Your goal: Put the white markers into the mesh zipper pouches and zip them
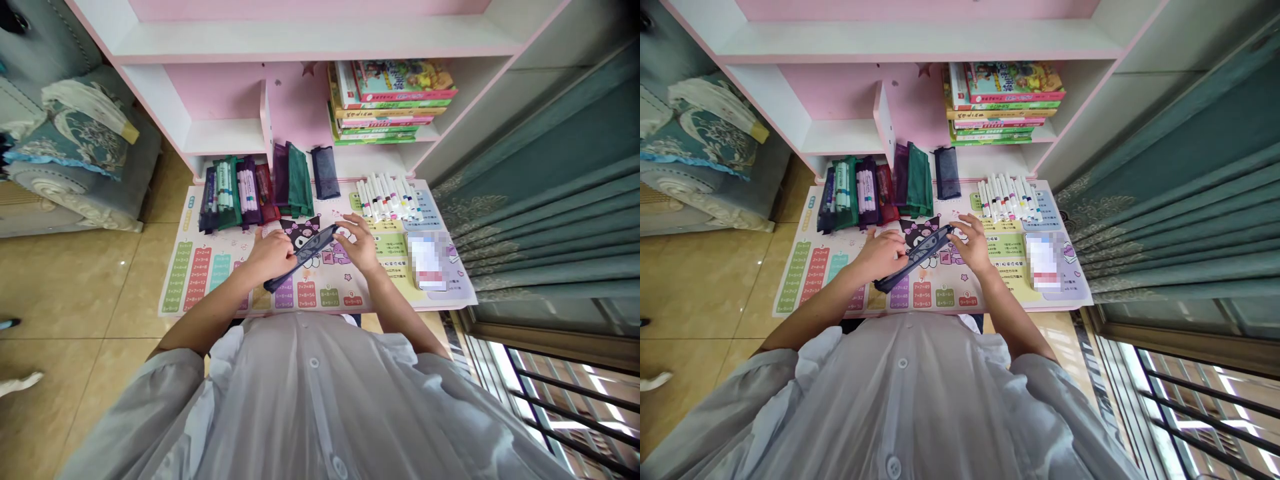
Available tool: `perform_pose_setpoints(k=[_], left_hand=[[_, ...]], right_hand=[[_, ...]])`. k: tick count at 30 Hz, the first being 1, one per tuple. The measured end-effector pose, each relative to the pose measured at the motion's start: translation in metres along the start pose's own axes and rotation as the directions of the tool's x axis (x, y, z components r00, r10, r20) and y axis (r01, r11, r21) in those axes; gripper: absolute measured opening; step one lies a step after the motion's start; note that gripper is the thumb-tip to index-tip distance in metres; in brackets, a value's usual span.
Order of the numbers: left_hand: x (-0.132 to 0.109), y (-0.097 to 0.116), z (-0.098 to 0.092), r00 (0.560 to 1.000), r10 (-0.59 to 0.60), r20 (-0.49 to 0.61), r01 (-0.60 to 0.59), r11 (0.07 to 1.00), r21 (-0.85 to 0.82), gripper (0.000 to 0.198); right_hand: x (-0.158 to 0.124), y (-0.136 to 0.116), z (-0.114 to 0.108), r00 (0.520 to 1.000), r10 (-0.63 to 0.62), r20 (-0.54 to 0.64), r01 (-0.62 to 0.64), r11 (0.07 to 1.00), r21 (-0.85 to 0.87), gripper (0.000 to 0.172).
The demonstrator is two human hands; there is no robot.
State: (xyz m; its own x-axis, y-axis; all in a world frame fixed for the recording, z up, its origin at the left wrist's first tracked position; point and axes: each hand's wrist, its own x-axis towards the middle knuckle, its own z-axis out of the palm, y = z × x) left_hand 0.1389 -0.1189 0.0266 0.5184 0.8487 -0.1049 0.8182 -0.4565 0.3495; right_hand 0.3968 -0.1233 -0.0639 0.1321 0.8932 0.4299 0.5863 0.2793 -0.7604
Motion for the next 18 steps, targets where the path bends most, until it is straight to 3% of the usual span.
perform_pose_setpoints(k=[2,4,11,18], left_hand=[[0.000,0.005,0.005,0.995,-0.058,-0.084,0.055,0.998,-0.039,0.024],[-0.001,0.011,0.012,0.979,-0.119,-0.165,0.107,0.991,-0.080,0.022],[-0.007,0.021,0.037,0.944,-0.194,-0.266,0.161,0.977,-0.140,0.021],[-0.011,0.021,0.047,0.953,-0.179,-0.243,0.135,0.973,-0.189,0.021]], right_hand=[[-0.007,-0.012,0.008,0.988,0.100,-0.117,-0.106,0.993,-0.050,0.043],[-0.017,-0.027,0.015,0.977,0.164,-0.139,-0.176,0.981,-0.083,0.042],[-0.043,-0.073,0.029,0.984,0.169,0.056,-0.160,0.977,-0.142,0.031],[-0.045,-0.073,0.029,0.969,0.213,0.126,-0.187,0.963,-0.191,0.013]])
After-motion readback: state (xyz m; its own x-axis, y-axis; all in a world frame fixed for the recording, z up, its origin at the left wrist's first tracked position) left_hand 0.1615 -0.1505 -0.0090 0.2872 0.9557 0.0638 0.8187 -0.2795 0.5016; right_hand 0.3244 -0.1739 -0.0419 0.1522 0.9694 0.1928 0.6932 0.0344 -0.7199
